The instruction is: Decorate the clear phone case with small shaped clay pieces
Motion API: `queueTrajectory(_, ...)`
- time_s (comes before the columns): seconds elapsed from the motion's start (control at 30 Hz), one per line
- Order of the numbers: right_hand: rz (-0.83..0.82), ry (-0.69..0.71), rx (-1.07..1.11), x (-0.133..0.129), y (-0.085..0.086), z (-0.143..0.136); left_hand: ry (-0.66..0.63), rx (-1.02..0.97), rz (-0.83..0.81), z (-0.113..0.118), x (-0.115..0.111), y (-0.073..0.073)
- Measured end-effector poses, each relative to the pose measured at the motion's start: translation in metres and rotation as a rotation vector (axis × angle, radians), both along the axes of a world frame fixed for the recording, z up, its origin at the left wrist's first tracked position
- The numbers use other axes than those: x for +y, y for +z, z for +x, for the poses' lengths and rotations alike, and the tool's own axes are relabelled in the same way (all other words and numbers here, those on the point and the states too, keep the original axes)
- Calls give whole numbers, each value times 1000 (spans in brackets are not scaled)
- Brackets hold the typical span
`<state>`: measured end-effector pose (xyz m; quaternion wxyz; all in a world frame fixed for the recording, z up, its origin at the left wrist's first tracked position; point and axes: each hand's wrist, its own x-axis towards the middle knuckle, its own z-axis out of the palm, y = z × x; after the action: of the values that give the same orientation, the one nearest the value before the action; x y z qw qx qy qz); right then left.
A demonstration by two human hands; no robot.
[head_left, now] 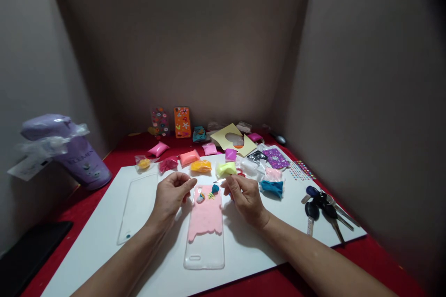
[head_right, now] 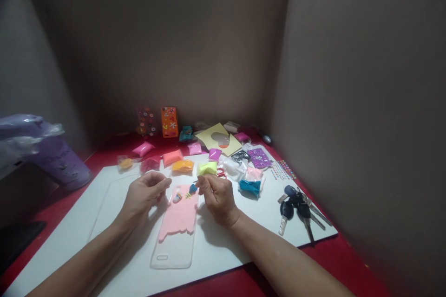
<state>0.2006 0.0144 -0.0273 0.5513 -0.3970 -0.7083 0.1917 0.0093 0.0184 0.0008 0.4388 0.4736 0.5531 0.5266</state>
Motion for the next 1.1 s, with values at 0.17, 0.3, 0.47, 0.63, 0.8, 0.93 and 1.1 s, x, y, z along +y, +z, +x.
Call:
queueTrajectory(0.17,-4,2,2,-1,0,0,11,49,13,-1,1,0)
queueTrajectory(0.3,-5,1,6,0,0,0,12,74,20,-1,1,1)
queueTrajectory(0.47,-9,5,9,0,0,0,16,72,13,0,0,1)
queueTrajectory(0.63,-8,8,7,0,0,0,15,20,-11,0,1,0)
queueTrajectory(0.8,-1,12,6,1,0,0,12,75,-10,1,0,0)
queueTrajectory(0.93,-1,12,10,1,0,0,5,105,8,2,0,0)
queueTrajectory(1.1,-1,13,9,0,0,0,4,114,12,0,2,0)
